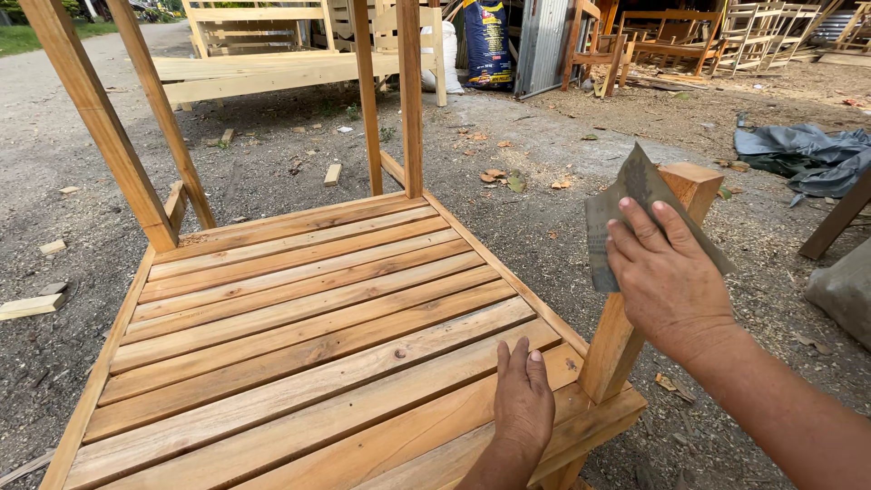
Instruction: The person sands a slatted wooden chair frame with a piece of sandpaper, working by hand around the seat edges, rails, and legs. They steady the frame with one hand while rubbing the sandpaper along the wood surfaces, moving around the chair to reach different sides.
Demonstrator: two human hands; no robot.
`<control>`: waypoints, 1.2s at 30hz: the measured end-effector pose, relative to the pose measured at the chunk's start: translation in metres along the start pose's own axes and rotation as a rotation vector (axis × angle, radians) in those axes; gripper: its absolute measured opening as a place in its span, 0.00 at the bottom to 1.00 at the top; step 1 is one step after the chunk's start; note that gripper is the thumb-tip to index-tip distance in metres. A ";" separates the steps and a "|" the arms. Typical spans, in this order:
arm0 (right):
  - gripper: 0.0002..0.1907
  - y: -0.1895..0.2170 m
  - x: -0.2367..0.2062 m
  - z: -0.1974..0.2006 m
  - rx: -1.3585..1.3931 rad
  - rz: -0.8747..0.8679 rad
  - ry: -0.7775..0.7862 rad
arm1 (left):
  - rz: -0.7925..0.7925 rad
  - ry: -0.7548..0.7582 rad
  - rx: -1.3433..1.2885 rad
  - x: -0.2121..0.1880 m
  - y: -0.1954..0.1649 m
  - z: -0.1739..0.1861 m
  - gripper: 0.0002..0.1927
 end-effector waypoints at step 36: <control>0.25 0.002 -0.019 -0.048 0.167 -0.100 -0.313 | 0.038 0.010 0.065 -0.005 -0.004 0.000 0.31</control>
Point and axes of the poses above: each hand's wrist, its own x-axis towards the middle knuckle, its own z-axis out of the back of the hand, y = z × x, the point moved 3 cm from there along x, towards the middle knuckle, and after that the axes turned 9 degrees about z, right-handed, at the moved point
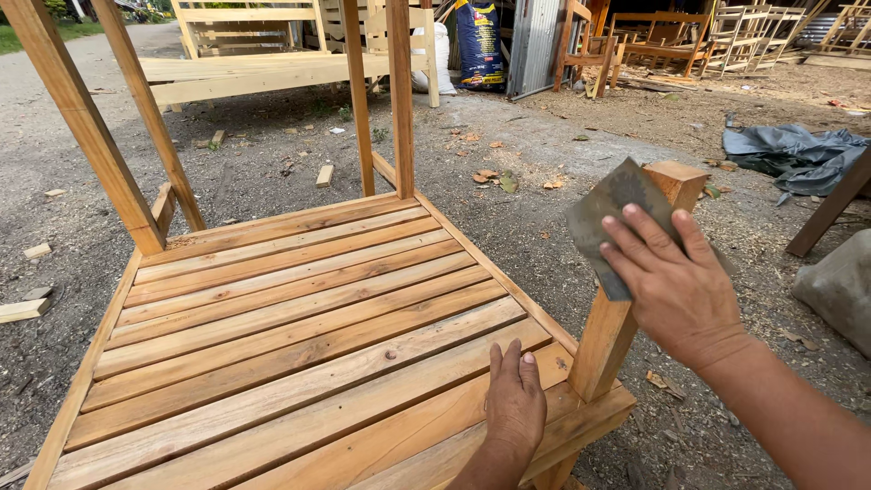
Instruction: The person sands a slatted wooden chair frame with a piece of sandpaper, working by hand around the seat edges, rails, and legs. They steady the frame with one hand while rubbing the sandpaper along the wood surfaces, moving around the chair to reach different sides.
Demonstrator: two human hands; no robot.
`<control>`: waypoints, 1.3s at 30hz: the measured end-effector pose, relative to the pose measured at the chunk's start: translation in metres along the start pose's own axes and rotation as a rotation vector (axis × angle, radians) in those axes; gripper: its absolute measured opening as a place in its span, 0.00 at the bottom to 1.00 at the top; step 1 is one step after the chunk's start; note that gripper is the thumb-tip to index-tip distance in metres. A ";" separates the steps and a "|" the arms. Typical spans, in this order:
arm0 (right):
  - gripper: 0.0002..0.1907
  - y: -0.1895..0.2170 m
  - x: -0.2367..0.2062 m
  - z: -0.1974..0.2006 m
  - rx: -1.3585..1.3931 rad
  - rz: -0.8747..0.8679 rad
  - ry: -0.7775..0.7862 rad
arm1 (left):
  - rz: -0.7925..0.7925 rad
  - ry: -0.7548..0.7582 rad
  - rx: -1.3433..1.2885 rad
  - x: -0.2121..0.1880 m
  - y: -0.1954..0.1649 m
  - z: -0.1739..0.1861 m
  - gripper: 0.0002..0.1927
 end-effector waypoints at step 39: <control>0.13 -0.039 0.044 0.041 0.019 -0.234 -0.313 | 0.082 0.107 0.028 -0.014 -0.009 0.002 0.33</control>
Point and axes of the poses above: each hand's wrist, its own x-axis towards the middle knuckle, its own z-axis out of the back of the hand, y = z × x, the point moved 3 cm from there along x, towards the middle knuckle, and after that the axes turned 9 degrees about z, right-handed, at the moved point
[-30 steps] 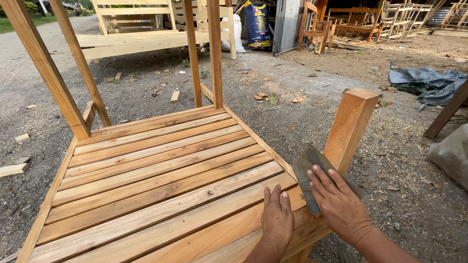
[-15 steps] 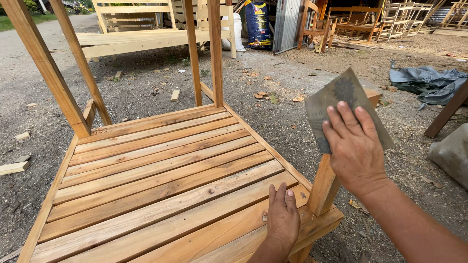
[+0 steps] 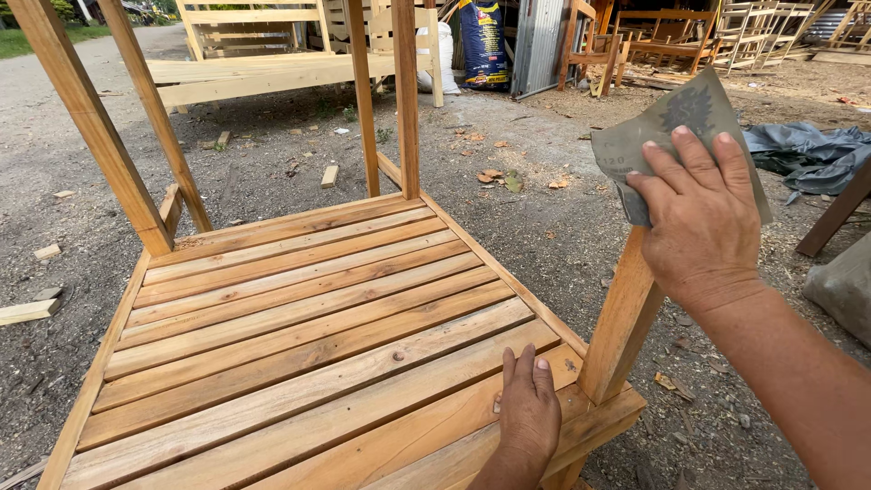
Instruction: The person sands a slatted wooden chair frame with a piece of sandpaper, working by hand around the seat edges, rails, and legs. They steady the frame with one hand while rubbing the sandpaper along the wood surfaces, moving around the chair to reach different sides.
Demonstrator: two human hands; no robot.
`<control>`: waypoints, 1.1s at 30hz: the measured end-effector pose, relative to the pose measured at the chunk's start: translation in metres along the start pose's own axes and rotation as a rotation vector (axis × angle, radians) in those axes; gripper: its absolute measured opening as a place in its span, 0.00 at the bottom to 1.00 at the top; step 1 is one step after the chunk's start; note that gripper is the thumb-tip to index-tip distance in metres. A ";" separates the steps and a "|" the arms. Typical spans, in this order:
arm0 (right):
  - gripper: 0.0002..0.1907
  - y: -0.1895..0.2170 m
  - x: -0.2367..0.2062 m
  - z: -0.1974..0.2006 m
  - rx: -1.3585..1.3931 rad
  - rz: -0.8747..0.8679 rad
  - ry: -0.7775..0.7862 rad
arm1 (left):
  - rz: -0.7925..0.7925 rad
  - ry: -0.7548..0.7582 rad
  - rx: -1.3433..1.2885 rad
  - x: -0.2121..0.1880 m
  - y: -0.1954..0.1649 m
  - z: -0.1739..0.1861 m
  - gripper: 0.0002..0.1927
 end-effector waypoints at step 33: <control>0.29 0.113 -0.135 -0.038 0.133 0.548 0.673 | -0.076 -0.075 -0.040 0.013 0.017 0.013 0.32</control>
Point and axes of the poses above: each hand's wrist, its own x-axis towards the middle knuckle, its own z-axis out of the back of the hand, y = z × x, the point moved 3 cm from there along x, towards the middle knuckle, and after that the axes turned 9 degrees about z, right-handed, at the moved point
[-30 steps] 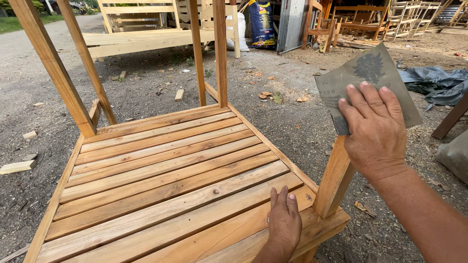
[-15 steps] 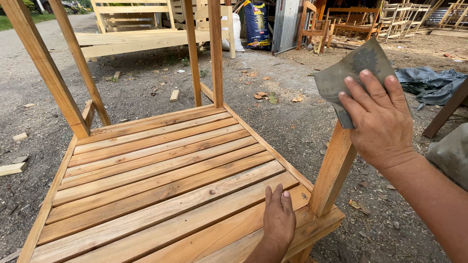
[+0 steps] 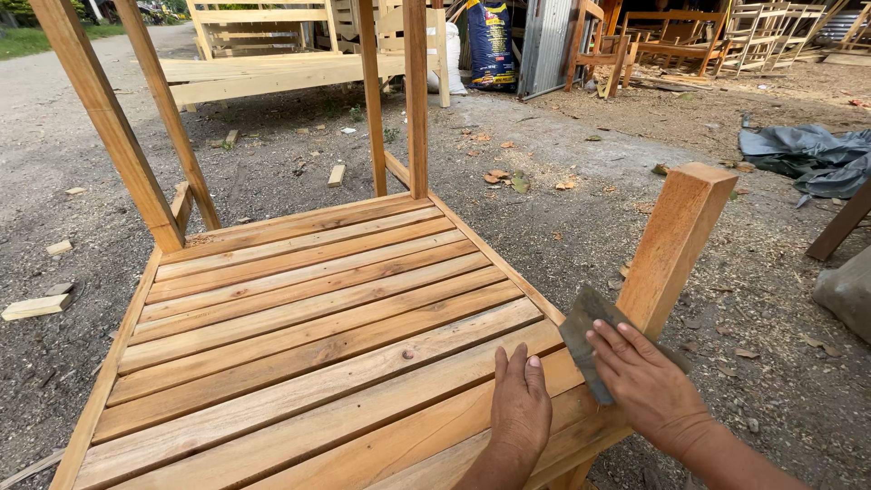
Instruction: The person sands a slatted wooden chair frame with a piece of sandpaper, working by hand around the seat edges, rails, and legs. They steady the frame with one hand while rubbing the sandpaper along the wood surfaces, moving around the chair to reach different sides.
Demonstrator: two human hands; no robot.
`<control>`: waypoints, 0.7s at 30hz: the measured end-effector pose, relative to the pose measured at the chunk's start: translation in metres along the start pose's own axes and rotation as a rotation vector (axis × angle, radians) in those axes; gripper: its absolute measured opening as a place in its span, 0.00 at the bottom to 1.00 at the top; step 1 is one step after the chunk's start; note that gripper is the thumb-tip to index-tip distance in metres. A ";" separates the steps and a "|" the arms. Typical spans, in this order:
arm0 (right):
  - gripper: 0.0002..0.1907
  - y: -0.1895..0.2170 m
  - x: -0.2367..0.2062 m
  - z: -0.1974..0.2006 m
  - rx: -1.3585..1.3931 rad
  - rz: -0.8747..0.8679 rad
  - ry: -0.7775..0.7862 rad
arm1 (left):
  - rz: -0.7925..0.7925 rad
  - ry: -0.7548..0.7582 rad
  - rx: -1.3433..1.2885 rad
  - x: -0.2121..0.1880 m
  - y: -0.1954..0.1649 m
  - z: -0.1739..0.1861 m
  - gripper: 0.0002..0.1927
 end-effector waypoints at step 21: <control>0.30 -0.060 0.004 0.019 -0.098 -0.201 0.069 | 0.017 0.019 0.008 -0.001 0.002 0.006 0.32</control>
Point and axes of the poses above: each hand's wrist, its own x-axis towards the middle knuckle, its own z-axis out of the back of the hand, y = z × x, the point moved 3 cm from there along x, towards the middle knuckle, and after that the axes turned 9 degrees about z, right-handed, at the moved point
